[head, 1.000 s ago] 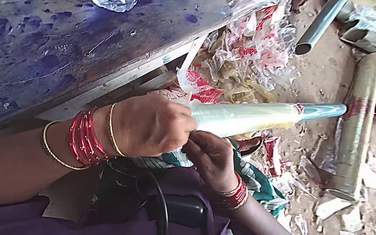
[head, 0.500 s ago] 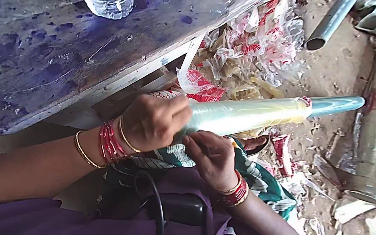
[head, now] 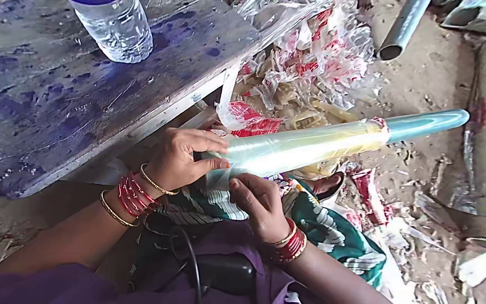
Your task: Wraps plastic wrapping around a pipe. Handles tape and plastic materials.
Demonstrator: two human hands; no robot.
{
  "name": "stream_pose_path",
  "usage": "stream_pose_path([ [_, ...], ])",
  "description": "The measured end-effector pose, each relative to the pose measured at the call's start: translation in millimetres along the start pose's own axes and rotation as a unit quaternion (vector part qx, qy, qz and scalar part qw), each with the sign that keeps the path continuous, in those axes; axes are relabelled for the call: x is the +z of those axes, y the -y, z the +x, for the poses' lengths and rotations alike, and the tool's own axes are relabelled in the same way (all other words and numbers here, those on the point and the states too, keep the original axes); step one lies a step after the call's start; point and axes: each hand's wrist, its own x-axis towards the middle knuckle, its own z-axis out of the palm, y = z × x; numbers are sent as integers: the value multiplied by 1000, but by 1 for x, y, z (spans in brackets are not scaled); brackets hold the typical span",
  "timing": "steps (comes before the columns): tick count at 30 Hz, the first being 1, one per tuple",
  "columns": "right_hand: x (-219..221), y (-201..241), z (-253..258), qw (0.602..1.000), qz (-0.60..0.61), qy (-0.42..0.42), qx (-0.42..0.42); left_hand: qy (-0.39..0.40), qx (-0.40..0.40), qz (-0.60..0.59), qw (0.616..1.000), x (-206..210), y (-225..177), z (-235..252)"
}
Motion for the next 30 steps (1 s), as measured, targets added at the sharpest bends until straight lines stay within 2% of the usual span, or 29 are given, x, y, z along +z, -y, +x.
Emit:
stream_pose_path([
  [2,4,8,7,992,-121,-19,-17,-5,9,30,999,3,-4,7],
  [4,9,15,11,983,-180,-32,-11,-27,10,91,995,8,-11,13],
  [8,7,11,9,998,-7,-35,60,-127,-35,168,977,18,-11,26],
  [11,0,12,-16,984,104,-65,130,-174,-168,169,955,19,-1,44],
  [13,-6,15,-41,981,121,-76,130,-184,-272,148,933,22,12,58],
  [15,-15,14,-58,986,109,-48,118,-174,-317,142,922,32,17,65],
  [17,-25,12,-62,990,53,1,132,-162,-308,145,926,42,15,67],
  [19,-31,9,-58,988,31,17,149,-148,-298,100,938,42,18,64],
  [23,-40,3,-40,993,-102,-63,1,-105,-295,23,950,28,6,63],
  [26,-41,-5,-36,987,-139,-81,-18,-104,-272,30,956,32,-8,62],
  [28,-42,-18,-39,993,-69,-76,-59,-87,-182,107,974,34,-20,59],
  [30,-46,-30,-41,993,29,-73,-88,-37,-10,203,978,37,-36,58],
])
